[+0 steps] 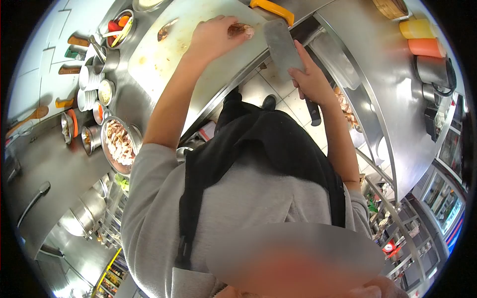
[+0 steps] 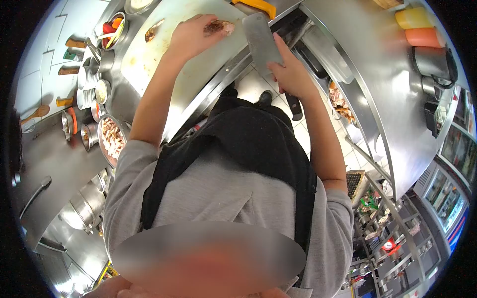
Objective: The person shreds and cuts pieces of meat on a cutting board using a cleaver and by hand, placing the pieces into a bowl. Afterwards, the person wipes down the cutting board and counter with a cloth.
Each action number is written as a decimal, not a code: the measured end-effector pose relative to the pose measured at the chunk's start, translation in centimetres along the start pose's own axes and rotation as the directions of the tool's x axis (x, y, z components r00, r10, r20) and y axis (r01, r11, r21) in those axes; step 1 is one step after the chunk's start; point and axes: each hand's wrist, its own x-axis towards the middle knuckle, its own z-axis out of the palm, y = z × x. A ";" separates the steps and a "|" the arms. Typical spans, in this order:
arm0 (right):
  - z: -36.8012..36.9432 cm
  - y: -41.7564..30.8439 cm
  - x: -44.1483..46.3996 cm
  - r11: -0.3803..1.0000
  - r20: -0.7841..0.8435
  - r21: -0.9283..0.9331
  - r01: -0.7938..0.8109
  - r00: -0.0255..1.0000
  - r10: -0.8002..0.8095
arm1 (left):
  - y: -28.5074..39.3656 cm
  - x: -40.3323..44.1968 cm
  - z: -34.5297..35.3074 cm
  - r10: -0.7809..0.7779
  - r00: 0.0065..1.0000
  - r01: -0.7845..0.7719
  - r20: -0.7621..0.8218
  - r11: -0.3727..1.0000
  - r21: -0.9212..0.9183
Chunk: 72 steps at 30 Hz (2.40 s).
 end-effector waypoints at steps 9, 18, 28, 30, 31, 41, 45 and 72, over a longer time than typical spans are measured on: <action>1.0 -2.2 -0.8 0.997 0.033 0.072 0.018 0.999 -0.021 | -1.5 -0.9 1.6 0.075 0.993 -0.096 -0.093 0.964 -0.248; 1.8 -2.2 -0.8 0.995 0.058 0.099 -0.005 0.998 0.000 | -1.8 -0.9 2.2 0.149 0.973 -0.185 -0.174 0.959 -0.215; 2.9 -3.1 0.8 0.997 0.033 0.069 0.023 0.999 -0.025 | -1.9 -0.7 2.3 0.153 0.976 -0.183 -0.157 0.964 -0.194; 2.8 -3.1 0.5 0.998 0.025 0.067 0.010 1.000 -0.012 | -1.7 -0.9 2.4 0.135 0.977 -0.163 -0.164 0.972 -0.171; 2.7 -2.7 0.0 0.999 0.034 0.035 0.008 0.999 -0.010 | -1.7 -0.9 2.5 0.139 0.977 -0.167 -0.165 0.971 -0.169; 4.2 -2.8 2.5 0.997 -0.007 0.017 0.080 0.997 -0.080 | -1.6 -1.2 2.6 0.022 0.990 -0.064 -0.141 0.951 -0.303; 3.5 -2.9 1.0 0.997 -0.002 -0.048 0.055 0.998 -0.055 | -1.6 -1.3 2.3 0.013 0.993 -0.043 -0.114 0.961 -0.272; 5.3 -2.3 2.4 0.978 0.053 -0.153 0.140 0.990 -0.133 | -0.5 -2.0 2.8 0.117 0.976 -0.126 -0.186 0.991 -0.040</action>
